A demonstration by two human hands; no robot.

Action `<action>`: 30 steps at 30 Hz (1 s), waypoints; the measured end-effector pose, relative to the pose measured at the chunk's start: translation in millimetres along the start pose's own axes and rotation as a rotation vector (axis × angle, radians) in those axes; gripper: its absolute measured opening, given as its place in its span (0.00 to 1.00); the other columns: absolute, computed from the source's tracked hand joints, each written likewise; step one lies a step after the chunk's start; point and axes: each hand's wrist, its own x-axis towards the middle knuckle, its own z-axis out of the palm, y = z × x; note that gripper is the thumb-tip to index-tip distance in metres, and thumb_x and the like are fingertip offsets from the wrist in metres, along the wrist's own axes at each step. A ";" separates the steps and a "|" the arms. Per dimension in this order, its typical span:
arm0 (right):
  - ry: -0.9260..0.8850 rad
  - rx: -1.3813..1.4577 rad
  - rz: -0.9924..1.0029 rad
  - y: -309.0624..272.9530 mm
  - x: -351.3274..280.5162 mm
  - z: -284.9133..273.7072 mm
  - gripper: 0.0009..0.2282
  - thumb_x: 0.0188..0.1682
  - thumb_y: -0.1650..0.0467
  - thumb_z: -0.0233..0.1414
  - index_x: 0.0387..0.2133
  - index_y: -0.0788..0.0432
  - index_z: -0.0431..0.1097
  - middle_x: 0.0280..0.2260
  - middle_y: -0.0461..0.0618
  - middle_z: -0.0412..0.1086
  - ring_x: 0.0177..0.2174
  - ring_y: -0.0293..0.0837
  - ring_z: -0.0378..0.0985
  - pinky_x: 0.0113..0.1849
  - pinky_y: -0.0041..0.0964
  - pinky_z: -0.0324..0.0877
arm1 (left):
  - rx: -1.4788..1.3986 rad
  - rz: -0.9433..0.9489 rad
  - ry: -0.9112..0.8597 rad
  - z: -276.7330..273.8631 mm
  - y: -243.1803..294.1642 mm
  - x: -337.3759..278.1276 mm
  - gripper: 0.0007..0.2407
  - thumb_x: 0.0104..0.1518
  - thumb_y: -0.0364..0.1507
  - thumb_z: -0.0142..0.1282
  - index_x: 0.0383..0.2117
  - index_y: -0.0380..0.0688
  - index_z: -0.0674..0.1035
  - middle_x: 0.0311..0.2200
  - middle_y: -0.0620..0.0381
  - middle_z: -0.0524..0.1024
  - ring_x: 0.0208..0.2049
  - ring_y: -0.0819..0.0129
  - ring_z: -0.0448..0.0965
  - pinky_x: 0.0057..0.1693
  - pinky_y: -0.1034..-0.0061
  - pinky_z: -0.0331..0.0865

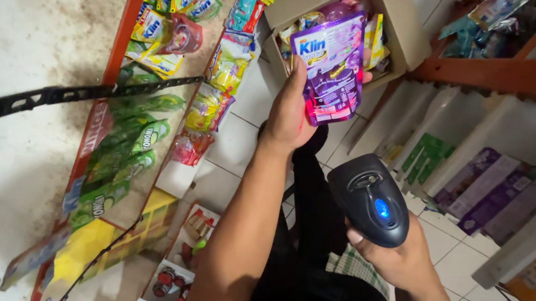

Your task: The person scans various packaged cleaning and personal care products from a cardboard box using a handheld scanner and places the items onto store shelves.

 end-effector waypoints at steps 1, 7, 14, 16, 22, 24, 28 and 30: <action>-0.001 -0.004 0.014 -3.7 -0.6 -2.7 0.10 0.41 0.73 0.62 0.36 0.63 0.74 0.33 0.46 0.75 0.33 0.38 0.76 0.37 0.34 0.72 | -0.017 -0.007 0.001 4.2 -0.1 0.0 0.26 0.74 0.45 0.40 0.69 0.36 0.61 0.60 0.42 0.72 0.56 0.48 0.78 0.62 0.60 0.71; -0.051 -0.026 -0.065 -13.5 -4.4 -15.6 0.13 0.42 0.73 0.62 0.40 0.63 0.73 0.35 0.46 0.75 0.35 0.37 0.75 0.38 0.34 0.72 | 0.011 0.022 0.013 15.8 -3.0 -2.8 0.26 0.75 0.44 0.41 0.69 0.35 0.62 0.58 0.42 0.73 0.56 0.50 0.79 0.61 0.60 0.72; -0.052 -0.079 -0.018 -26.0 -10.2 -22.8 0.11 0.42 0.73 0.63 0.36 0.63 0.72 0.31 0.46 0.73 0.31 0.37 0.74 0.35 0.34 0.72 | 0.128 0.015 0.031 25.1 -4.7 -1.3 0.26 0.74 0.44 0.42 0.67 0.34 0.64 0.59 0.42 0.73 0.56 0.50 0.79 0.63 0.61 0.72; -0.058 -0.040 -0.055 -30.9 -10.1 -24.6 0.13 0.42 0.73 0.61 0.39 0.63 0.71 0.34 0.46 0.73 0.34 0.37 0.74 0.37 0.33 0.72 | 0.137 0.028 0.004 29.5 -5.0 -1.5 0.26 0.74 0.45 0.42 0.67 0.33 0.64 0.58 0.42 0.73 0.55 0.51 0.79 0.64 0.61 0.72; -0.054 0.031 -0.022 -36.2 -8.1 -26.3 0.13 0.43 0.74 0.60 0.40 0.63 0.70 0.33 0.46 0.72 0.33 0.37 0.74 0.36 0.33 0.71 | 0.119 0.011 -0.023 38.1 -5.1 -1.0 0.27 0.73 0.45 0.41 0.68 0.34 0.63 0.60 0.42 0.73 0.56 0.51 0.79 0.64 0.61 0.71; -0.069 0.028 -0.040 -36.9 -7.6 -27.2 0.12 0.43 0.74 0.60 0.40 0.63 0.70 0.33 0.46 0.72 0.33 0.37 0.74 0.35 0.33 0.71 | 0.117 0.010 -0.024 39.8 -5.1 -0.5 0.27 0.73 0.45 0.41 0.68 0.34 0.63 0.60 0.42 0.73 0.57 0.50 0.79 0.63 0.61 0.72; -0.075 -0.016 -0.073 -37.9 -6.4 -27.6 0.11 0.44 0.73 0.60 0.38 0.63 0.70 0.32 0.45 0.72 0.32 0.36 0.74 0.34 0.33 0.72 | 0.134 0.023 -0.021 41.8 -6.3 0.8 0.27 0.73 0.46 0.42 0.68 0.34 0.63 0.60 0.41 0.73 0.57 0.50 0.78 0.63 0.61 0.72; -0.069 -0.015 -0.083 -38.3 -6.0 -27.7 0.11 0.44 0.74 0.60 0.39 0.63 0.70 0.32 0.45 0.71 0.32 0.36 0.73 0.34 0.33 0.72 | 0.135 0.026 -0.023 42.4 -6.5 1.3 0.27 0.73 0.46 0.42 0.68 0.34 0.63 0.59 0.41 0.73 0.57 0.49 0.78 0.63 0.61 0.72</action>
